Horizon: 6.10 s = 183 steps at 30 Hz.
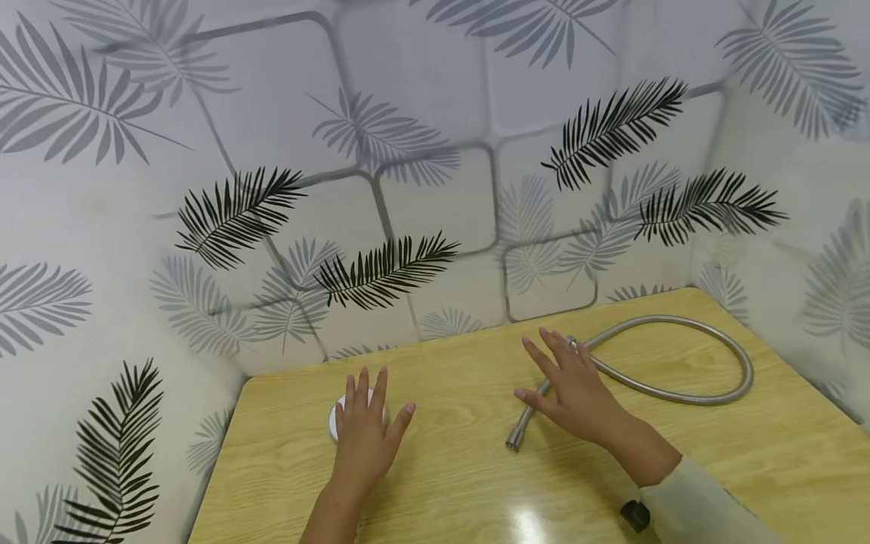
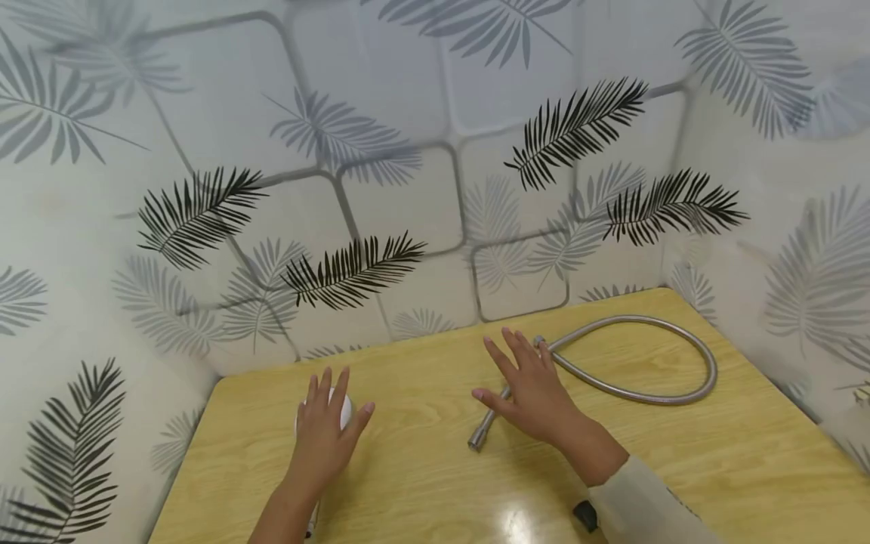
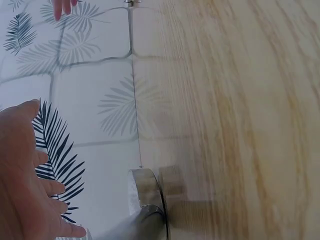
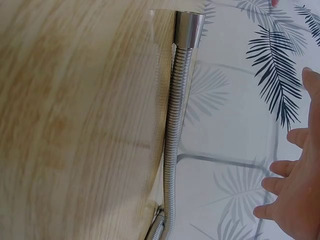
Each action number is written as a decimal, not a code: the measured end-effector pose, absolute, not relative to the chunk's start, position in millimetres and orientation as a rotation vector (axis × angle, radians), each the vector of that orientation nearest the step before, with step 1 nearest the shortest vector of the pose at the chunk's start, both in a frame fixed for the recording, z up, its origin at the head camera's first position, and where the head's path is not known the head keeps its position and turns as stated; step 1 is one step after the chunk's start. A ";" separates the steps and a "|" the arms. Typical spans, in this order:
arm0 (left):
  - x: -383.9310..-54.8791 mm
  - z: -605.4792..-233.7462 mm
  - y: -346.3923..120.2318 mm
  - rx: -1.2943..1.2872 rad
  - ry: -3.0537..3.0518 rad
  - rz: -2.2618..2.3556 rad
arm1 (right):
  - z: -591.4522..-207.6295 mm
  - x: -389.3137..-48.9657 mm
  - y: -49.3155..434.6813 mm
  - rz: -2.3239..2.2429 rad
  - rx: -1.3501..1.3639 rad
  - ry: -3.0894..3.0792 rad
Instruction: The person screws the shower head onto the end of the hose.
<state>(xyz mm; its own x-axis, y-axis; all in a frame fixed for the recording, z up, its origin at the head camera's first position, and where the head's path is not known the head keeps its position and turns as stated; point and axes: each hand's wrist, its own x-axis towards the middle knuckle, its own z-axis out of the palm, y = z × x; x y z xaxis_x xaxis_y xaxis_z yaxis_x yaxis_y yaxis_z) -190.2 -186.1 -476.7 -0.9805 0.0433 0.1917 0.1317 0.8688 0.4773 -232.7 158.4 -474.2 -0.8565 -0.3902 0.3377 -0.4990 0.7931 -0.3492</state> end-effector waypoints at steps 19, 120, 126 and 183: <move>-180.4 -480.4 -194.6 -0.041 -2.791 -0.706 | -475.1 -231.2 159.2 0.694 0.781 -2.714; -168.8 -499.2 -244.9 0.391 -2.795 -2.258 | -504.3 -227.8 151.1 0.409 1.287 -2.631; -168.7 -499.4 -242.8 0.330 -2.780 -2.326 | -498.8 -225.7 149.6 0.310 1.241 -2.750; -191.3 -474.3 -156.6 0.415 -1.800 -2.630 | -481.8 -223.2 136.3 1.547 0.950 -2.735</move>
